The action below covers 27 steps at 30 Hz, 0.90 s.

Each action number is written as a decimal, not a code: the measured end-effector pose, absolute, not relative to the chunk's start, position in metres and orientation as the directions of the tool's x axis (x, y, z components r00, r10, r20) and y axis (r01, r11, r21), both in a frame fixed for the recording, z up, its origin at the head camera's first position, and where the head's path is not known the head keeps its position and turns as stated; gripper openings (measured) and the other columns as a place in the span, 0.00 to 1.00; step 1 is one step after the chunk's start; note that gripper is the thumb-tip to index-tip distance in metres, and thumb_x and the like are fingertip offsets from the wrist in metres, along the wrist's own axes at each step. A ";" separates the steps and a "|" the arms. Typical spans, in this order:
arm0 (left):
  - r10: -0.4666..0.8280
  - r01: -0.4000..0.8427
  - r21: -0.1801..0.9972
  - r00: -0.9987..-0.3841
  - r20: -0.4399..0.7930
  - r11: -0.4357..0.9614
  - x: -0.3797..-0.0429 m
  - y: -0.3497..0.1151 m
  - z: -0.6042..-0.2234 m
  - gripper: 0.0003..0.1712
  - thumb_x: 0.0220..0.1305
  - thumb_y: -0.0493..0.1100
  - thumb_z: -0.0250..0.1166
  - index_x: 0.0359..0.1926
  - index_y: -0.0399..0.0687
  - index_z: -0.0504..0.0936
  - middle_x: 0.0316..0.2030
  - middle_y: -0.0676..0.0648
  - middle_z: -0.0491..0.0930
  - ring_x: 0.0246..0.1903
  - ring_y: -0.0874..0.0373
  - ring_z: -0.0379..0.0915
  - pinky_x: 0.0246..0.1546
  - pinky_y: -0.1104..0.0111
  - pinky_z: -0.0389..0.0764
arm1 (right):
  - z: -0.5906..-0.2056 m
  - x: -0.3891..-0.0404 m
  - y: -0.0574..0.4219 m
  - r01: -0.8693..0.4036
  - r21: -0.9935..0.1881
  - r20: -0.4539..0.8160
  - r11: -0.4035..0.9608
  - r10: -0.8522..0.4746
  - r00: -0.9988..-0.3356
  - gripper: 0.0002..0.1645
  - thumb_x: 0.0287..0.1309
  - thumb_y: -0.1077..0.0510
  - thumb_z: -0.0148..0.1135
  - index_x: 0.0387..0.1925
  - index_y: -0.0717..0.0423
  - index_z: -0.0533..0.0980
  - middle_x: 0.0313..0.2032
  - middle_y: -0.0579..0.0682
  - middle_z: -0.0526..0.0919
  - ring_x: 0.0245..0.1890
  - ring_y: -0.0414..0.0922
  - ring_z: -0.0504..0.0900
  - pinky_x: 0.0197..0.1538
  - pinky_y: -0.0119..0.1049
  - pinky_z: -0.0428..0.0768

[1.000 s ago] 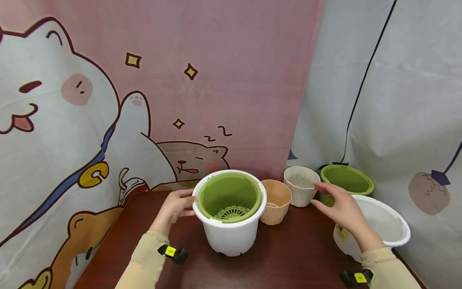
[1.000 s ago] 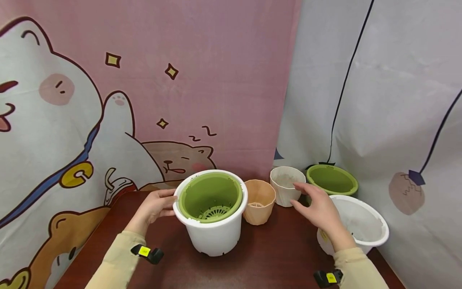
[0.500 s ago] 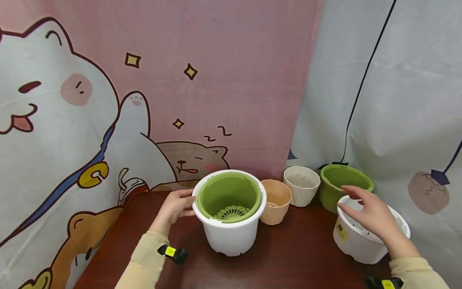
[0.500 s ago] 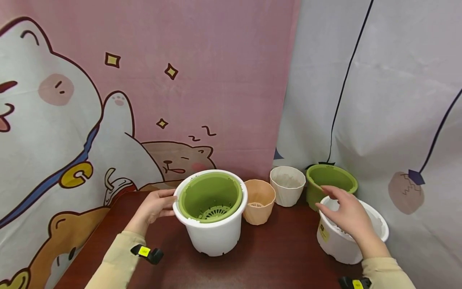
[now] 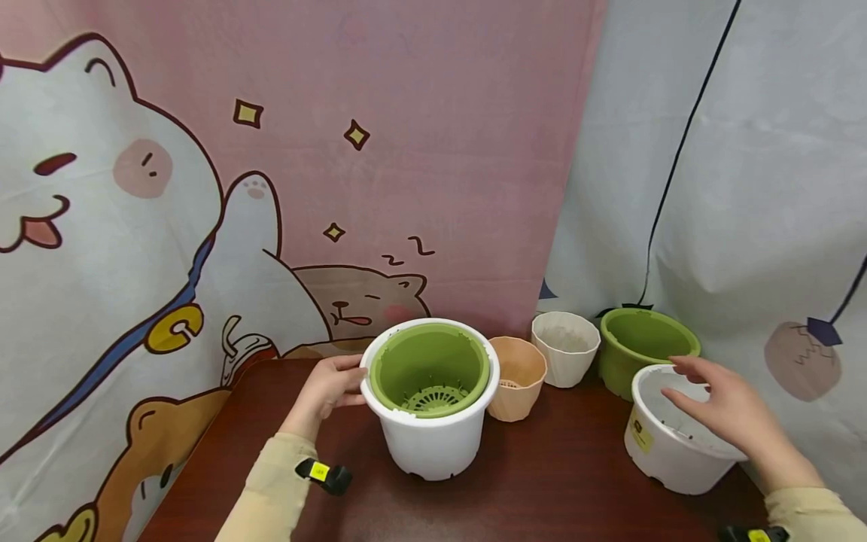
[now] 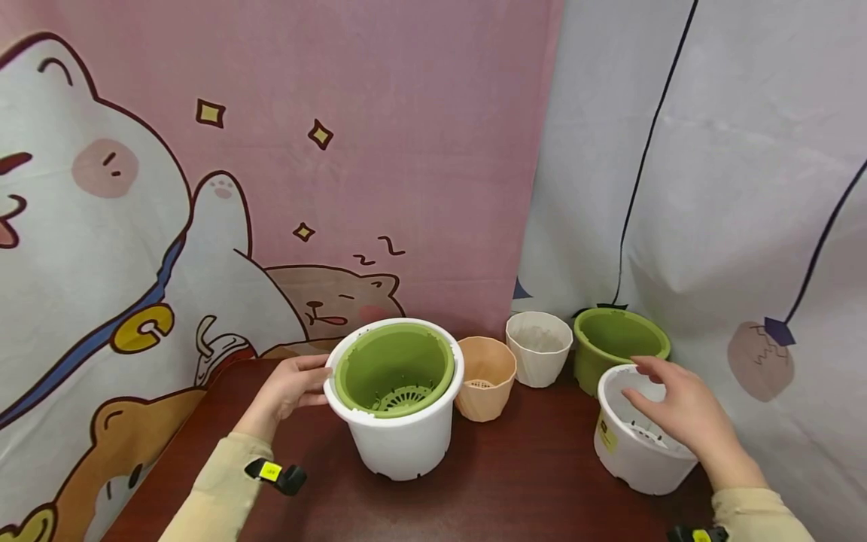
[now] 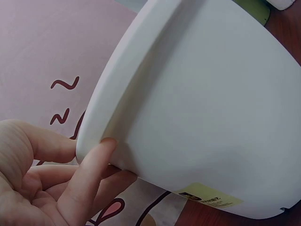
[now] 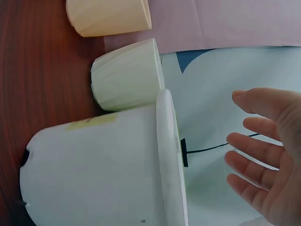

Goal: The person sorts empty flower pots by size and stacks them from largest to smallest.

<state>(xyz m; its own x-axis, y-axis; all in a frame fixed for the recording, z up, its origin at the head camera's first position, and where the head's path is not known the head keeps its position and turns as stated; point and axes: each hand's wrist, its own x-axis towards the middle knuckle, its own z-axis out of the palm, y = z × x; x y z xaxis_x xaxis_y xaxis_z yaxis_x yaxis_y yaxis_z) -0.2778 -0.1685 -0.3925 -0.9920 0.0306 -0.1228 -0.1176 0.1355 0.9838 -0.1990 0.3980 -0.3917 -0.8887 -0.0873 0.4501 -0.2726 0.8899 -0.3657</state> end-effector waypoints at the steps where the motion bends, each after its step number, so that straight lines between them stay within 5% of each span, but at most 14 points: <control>1: 0.030 -0.117 0.984 -0.992 -0.123 0.137 -0.278 -0.169 -0.393 0.24 0.67 0.33 0.61 0.63 0.31 0.74 0.49 0.33 0.81 0.34 0.52 0.83 0.32 0.62 0.88 | -0.392 -0.199 0.400 -0.273 -0.361 0.450 0.892 -0.090 -0.889 0.31 0.53 0.54 0.74 0.54 0.68 0.75 0.48 0.70 0.80 0.45 0.67 0.79 0.37 0.41 0.77; 9: 0.032 -0.119 0.984 -0.992 -0.124 0.135 -0.279 -0.168 -0.392 0.24 0.67 0.33 0.61 0.63 0.30 0.74 0.50 0.32 0.80 0.34 0.51 0.83 0.32 0.62 0.88 | -0.393 -0.198 0.419 -0.269 -0.333 0.402 0.904 -0.122 -0.908 0.31 0.53 0.54 0.74 0.52 0.71 0.75 0.47 0.73 0.79 0.44 0.71 0.77 0.41 0.65 0.75; 27: 0.034 -0.127 0.983 -0.991 -0.132 0.131 -0.279 -0.169 -0.392 0.25 0.68 0.32 0.61 0.64 0.30 0.73 0.51 0.31 0.79 0.34 0.51 0.83 0.31 0.61 0.88 | -0.385 -0.198 0.467 -0.139 -0.271 0.212 0.952 -0.081 -0.974 0.36 0.55 0.52 0.71 0.51 0.79 0.70 0.42 0.79 0.77 0.39 0.73 0.78 0.40 0.65 0.78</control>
<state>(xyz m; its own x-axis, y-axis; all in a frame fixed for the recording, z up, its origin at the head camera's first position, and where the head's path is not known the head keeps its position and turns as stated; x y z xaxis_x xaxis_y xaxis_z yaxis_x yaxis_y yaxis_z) -0.2786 -0.1685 -0.3925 -0.9907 0.0337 -0.1320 -0.1265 0.1311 0.9833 -0.1977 0.4670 -0.3853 -0.9738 -0.0812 0.2123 -0.1386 0.9525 -0.2713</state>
